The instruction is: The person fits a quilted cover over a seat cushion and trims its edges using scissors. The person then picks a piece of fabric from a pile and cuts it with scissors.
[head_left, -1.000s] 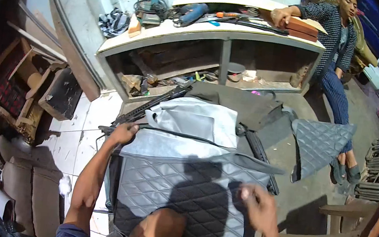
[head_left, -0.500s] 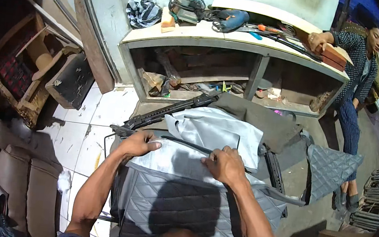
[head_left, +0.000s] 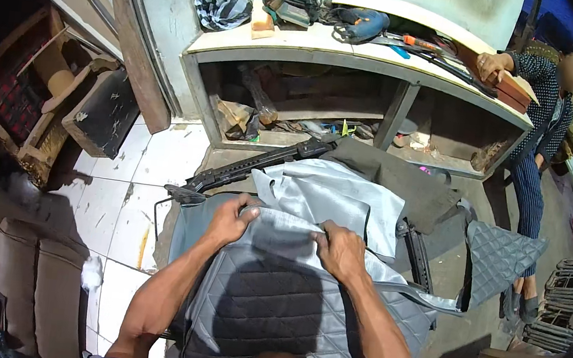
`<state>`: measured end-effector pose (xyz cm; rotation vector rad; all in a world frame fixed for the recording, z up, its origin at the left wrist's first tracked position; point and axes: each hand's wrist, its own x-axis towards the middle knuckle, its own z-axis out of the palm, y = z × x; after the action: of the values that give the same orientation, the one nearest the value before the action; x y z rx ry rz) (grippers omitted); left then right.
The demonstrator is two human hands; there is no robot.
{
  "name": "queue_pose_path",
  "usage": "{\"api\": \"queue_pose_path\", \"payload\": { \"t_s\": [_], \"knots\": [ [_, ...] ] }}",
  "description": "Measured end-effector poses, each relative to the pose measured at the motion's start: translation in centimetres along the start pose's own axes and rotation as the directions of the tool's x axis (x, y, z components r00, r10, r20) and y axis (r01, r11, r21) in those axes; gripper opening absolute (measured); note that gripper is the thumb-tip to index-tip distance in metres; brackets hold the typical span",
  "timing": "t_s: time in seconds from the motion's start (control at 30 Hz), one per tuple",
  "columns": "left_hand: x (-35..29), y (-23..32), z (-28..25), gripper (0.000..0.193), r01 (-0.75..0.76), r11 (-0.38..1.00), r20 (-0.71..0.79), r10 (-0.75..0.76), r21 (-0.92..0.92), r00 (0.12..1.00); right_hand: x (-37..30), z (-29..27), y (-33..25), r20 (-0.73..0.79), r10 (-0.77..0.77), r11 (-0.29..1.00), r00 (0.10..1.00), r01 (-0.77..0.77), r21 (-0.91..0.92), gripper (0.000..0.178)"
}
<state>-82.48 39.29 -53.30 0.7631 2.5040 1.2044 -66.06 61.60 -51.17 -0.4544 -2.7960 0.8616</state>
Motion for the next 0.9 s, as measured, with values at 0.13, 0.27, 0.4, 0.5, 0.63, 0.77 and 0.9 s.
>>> {"api": "queue_pose_path", "payload": {
  "t_s": [0.13, 0.27, 0.4, 0.5, 0.63, 0.77, 0.9],
  "knots": [
    [1.2, -1.8, 0.7, 0.032, -0.019, 0.990, -0.040, 0.014, -0.140, 0.999, 0.7, -0.2, 0.0, 0.011, -0.007, 0.999, 1.000, 0.007, 0.040, 0.033],
    [2.0, -2.9, 1.2, 0.022, 0.075, 0.982, 0.030, -0.071, -0.175, 0.997, 0.9, 0.9, 0.4, 0.036, 0.054, 0.998, 0.998, -0.053, -0.020, 0.023],
    [2.4, -3.1, 1.1, 0.008, 0.171, 0.862, 0.173, -0.099, -0.477, 0.980, -0.3, 2.8, -0.8, -0.211, -0.284, 0.926, 0.935, 0.211, -0.312, 0.022],
    [2.5, -2.3, 0.8, 0.009, 0.179, 0.860, 0.173, -0.108, -0.478, 0.979, -2.9, 3.8, -3.1, -0.097, -0.275, 0.944, 0.957, 0.249, -0.218, 0.055],
    [2.3, -3.0, 1.2, 0.010, 0.168, 0.843, 0.162, -0.098, -0.511, 0.982, -3.1, 3.8, -4.7, 0.020, -0.247, 0.904, 0.969, 0.238, -0.355, 0.073],
    [0.1, -3.3, 1.0, 0.025, -0.067, 0.980, -0.092, 0.050, -0.189, 0.995, -0.4, 5.5, -2.7, 0.031, -0.350, 0.869, 0.936, 0.337, -0.361, 0.073],
    [-3.4, -1.3, 0.0, 0.076, -0.393, 0.906, 0.024, 0.394, 0.157, 0.919, 0.4, 5.5, -1.3, -0.062, -0.369, 0.858, 0.927, 0.314, -0.407, 0.064]
  ]
}}
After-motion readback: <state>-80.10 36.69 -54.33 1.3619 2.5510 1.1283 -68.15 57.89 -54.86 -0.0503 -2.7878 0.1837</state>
